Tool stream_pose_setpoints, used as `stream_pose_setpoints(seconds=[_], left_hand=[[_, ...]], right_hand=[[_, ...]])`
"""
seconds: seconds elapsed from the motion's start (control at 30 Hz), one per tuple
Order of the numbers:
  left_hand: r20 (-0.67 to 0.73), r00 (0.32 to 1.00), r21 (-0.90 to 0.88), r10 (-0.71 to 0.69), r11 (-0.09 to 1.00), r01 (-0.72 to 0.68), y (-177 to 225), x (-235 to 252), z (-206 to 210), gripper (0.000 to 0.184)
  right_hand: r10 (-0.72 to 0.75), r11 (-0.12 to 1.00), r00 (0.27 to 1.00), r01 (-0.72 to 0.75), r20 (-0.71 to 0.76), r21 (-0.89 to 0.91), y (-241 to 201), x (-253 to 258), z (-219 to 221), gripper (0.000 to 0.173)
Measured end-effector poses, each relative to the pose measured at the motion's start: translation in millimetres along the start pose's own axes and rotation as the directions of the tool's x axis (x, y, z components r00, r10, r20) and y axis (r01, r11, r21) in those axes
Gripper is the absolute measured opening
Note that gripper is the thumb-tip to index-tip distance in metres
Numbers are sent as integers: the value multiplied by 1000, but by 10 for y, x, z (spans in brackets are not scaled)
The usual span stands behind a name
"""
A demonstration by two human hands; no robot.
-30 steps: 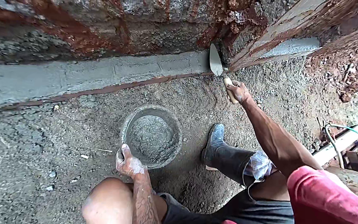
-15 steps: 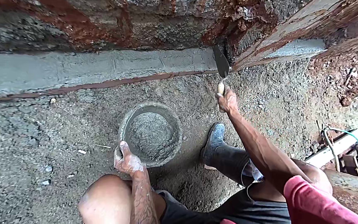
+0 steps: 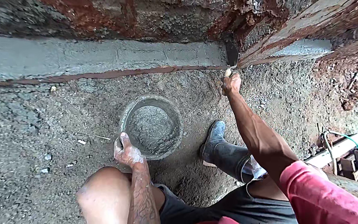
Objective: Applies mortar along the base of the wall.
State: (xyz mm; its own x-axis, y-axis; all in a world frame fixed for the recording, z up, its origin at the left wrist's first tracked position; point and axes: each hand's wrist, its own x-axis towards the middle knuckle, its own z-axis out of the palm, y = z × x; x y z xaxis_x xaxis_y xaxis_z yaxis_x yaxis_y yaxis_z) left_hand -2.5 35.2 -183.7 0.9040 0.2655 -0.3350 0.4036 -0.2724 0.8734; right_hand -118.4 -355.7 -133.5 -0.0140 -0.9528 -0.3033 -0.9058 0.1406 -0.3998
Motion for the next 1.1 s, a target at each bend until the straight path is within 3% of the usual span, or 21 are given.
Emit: stream_pose_setpoints(seconds=[0.13,0.5,0.63,0.7,0.8,0.9,1.0,1.1], left_hand=[[11,1000,-9,-12,1000,12,-1,-8,11,30],[23,999,-11,-29,999,30,43,-19,10,29],[33,999,-17,-29,999,30,50,-18,6,29],[31,999,-24,-16,1000,17,38,-6,2,28],[29,1000,-21,-9,1000,9,26,11,-13,29],[53,999,-51,-2,999,4,54,-29,5,29],[60,998,-33,-20,999,22,-46,-3,-46,31],[94,995,-20,-27,999,29,-106,13,-29,33]], right_hand=[[23,998,998,-27,-61,-57,-207,-157,93,52],[-141,990,983,142,-113,-7,241,-660,-306,53],[-209,977,977,210,-49,24,620,-1047,-372,58],[-257,965,959,260,119,-11,851,-1328,-353,59],[-300,904,836,403,460,-142,1078,-1737,-345,58],[-273,760,674,588,686,-275,1018,-2017,-428,59],[-194,607,524,728,829,-318,707,-2069,-362,59],[-187,510,491,789,851,-343,365,-1981,0,52]])
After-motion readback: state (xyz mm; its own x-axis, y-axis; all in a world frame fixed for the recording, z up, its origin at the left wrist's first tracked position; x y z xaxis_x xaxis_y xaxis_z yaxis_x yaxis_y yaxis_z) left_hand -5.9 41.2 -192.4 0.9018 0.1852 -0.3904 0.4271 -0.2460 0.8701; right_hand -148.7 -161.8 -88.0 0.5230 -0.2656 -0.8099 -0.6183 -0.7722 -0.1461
